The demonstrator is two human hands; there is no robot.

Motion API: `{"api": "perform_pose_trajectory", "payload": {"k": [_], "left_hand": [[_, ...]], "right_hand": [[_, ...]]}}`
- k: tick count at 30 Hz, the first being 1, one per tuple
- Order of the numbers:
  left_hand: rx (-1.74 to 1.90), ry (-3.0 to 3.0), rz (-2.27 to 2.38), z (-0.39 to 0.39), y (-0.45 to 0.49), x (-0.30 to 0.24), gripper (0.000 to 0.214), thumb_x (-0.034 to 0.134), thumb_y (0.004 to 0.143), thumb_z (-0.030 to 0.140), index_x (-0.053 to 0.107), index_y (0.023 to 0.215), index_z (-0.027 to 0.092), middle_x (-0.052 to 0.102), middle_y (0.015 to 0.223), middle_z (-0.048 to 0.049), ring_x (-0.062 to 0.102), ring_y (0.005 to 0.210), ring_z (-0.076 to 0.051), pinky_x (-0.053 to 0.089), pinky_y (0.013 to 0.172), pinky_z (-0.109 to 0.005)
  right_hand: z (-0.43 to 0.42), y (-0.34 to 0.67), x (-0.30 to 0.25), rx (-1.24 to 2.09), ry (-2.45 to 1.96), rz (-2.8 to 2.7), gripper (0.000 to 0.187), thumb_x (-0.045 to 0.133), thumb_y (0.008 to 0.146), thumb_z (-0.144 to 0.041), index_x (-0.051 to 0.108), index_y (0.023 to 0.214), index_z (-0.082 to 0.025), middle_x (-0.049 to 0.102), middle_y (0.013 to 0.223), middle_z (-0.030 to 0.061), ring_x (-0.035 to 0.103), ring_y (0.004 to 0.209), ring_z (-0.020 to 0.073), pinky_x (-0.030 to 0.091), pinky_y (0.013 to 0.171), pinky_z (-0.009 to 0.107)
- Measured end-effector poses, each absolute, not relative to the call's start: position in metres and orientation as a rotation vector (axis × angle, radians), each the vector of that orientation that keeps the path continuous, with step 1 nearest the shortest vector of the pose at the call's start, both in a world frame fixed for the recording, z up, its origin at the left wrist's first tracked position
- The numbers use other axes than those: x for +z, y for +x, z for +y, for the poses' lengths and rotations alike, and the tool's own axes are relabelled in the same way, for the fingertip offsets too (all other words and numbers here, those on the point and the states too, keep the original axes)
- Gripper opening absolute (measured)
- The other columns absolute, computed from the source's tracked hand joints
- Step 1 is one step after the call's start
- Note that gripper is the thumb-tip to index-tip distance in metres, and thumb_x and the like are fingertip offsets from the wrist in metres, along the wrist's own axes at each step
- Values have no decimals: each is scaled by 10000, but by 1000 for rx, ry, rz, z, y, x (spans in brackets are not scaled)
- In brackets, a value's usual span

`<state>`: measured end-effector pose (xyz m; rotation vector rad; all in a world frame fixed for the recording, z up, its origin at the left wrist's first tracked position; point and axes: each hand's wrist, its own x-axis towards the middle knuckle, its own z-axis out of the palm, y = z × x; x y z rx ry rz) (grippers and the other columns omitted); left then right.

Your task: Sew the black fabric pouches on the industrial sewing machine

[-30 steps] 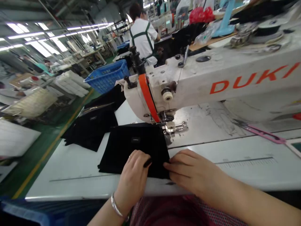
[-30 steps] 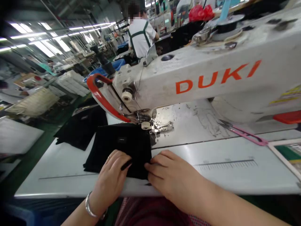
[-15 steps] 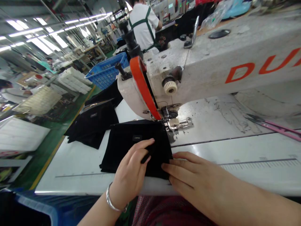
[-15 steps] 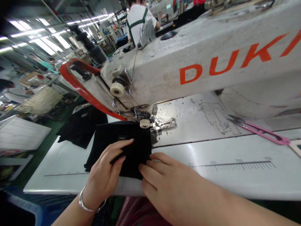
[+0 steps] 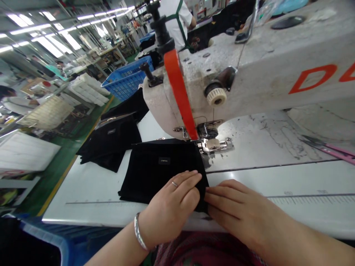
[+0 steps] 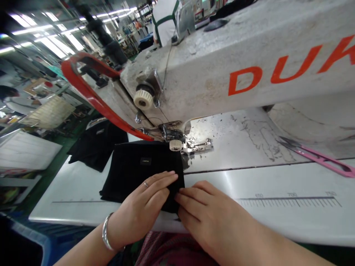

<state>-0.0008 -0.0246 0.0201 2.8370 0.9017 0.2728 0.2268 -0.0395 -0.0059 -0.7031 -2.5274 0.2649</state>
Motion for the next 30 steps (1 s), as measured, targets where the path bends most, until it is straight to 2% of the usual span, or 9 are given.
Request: {"api": "perform_pose_trajectory", "payload": {"k": [7,10,13,16,18,21,25,30], "left_hand": [[276,2850,856,-23,3,16,234,386,910,81,566,1059,66,493,1362,-134,391,1336,-252,339,1178,-415],[330,2808,908,-22,8,15,209,443,870,94,574,1032,82,534,1316,-120,450,1282,-247,371,1155,-410],[425,2744,939,-19,13,19,306,484,840,122,550,1136,74,589,1229,-115,516,1197,-232,440,1097,-398],[510,2732,931,-17,14,23,336,410,897,108,519,1214,79,627,1160,-103,554,1139,-201,505,1018,-372],[550,2737,933,-17,13,23,333,357,933,105,522,1220,77,617,1190,-110,542,1171,-192,487,1048,-373],[496,2783,930,-21,12,19,354,352,946,133,516,1252,61,566,1279,-138,492,1251,-226,400,1136,-425],[370,2877,924,-27,15,13,365,370,933,151,529,1242,40,530,1309,-187,471,1275,-281,400,1132,-456],[353,2907,930,-22,15,11,343,363,945,172,548,1213,63,537,1297,-165,491,1247,-272,394,1134,-435]], "right_hand": [[-40,225,-12,313,-691,-2506,251,439,943,-178,652,1076,-182,677,1132,44,575,1067,215,456,959,403],[-40,229,-13,326,-672,-2421,294,364,971,-148,639,1074,-163,668,1141,51,573,1066,199,442,972,384],[-40,232,-12,519,-715,-2374,262,372,976,-139,619,1059,-162,663,1073,49,575,987,177,466,893,337],[-38,233,-11,604,-730,-2405,268,378,977,-152,600,1126,-170,645,1036,49,555,924,180,481,814,333],[-37,230,-11,537,-687,-2432,299,360,987,-167,593,1174,-174,640,1060,56,545,924,190,488,799,341],[-37,226,-11,450,-656,-2418,291,351,995,-177,634,1063,-169,650,991,53,544,864,185,497,753,323],[-37,222,-7,366,-677,-2407,356,311,1004,-175,633,855,-160,627,817,49,552,809,178,500,727,299],[-34,223,-2,303,-666,-2438,395,275,1012,-199,643,876,-158,634,841,49,560,813,181,512,728,307]]}}
